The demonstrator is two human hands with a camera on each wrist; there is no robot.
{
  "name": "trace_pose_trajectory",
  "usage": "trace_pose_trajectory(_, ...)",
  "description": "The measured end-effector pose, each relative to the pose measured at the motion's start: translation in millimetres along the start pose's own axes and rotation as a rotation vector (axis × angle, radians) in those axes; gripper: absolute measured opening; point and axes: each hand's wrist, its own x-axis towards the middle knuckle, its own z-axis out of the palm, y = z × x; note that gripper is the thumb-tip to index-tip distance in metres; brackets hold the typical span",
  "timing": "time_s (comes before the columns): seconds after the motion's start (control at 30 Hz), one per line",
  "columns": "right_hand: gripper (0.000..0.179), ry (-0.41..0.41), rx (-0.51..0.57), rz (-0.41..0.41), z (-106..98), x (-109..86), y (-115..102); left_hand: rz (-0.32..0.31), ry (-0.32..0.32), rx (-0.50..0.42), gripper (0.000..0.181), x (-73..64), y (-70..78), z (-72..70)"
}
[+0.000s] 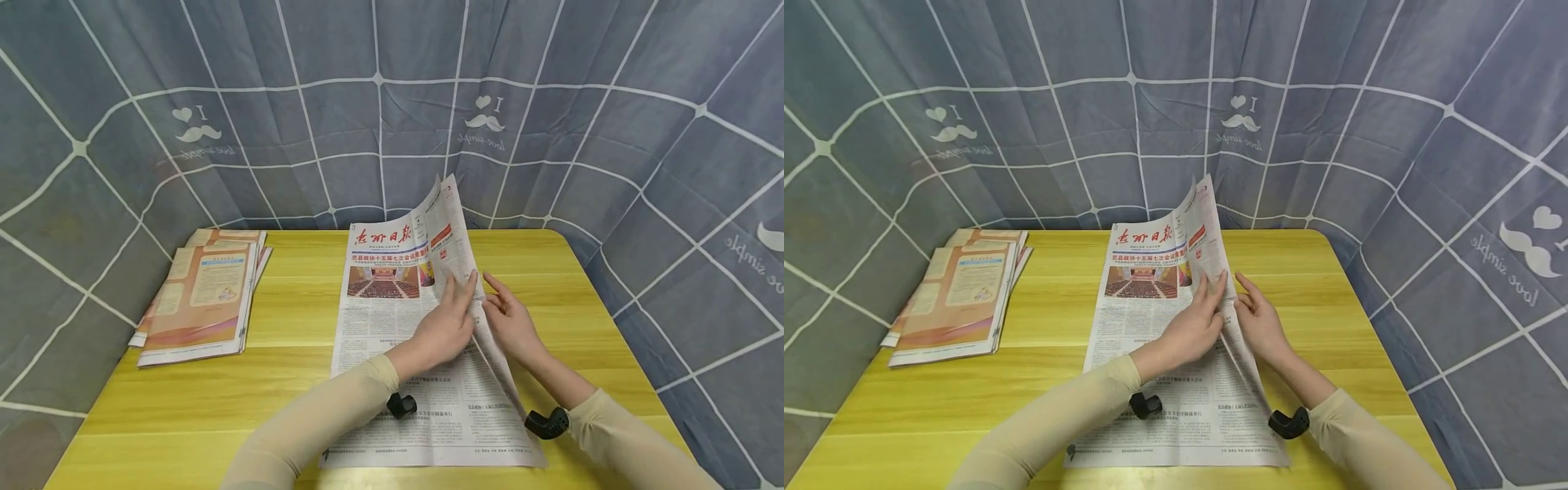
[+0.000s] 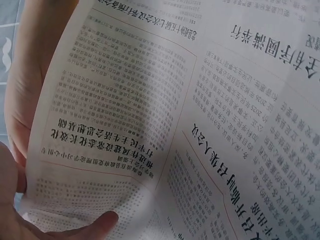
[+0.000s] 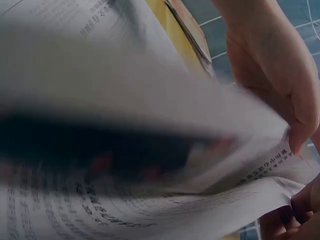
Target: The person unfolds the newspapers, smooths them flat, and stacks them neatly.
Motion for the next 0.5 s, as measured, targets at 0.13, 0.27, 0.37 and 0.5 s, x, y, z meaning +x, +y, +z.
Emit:
trace_pose_trajectory(0.13,0.056,-0.001,-0.082,-0.062,-1.6,0.1,3.2,0.038,-0.006,0.098,0.069,-2.1,-0.3,-1.0)
trace_pose_trajectory(0.27,0.049,-0.016,-0.164,-0.088,-2.4,-0.7,4.8,0.042,0.001,0.129,0.067,-3.7,-2.8,-1.5)
trace_pose_trajectory(0.37,0.05,-0.047,-0.188,-0.088,-2.7,-0.9,5.1,0.029,0.011,0.107,0.069,-5.5,-4.2,-2.7)
trace_pose_trajectory(0.5,0.057,-0.096,-0.234,-0.131,-3.2,0.4,6.8,-0.017,0.019,0.04,0.078,-8.6,-5.4,-7.5)
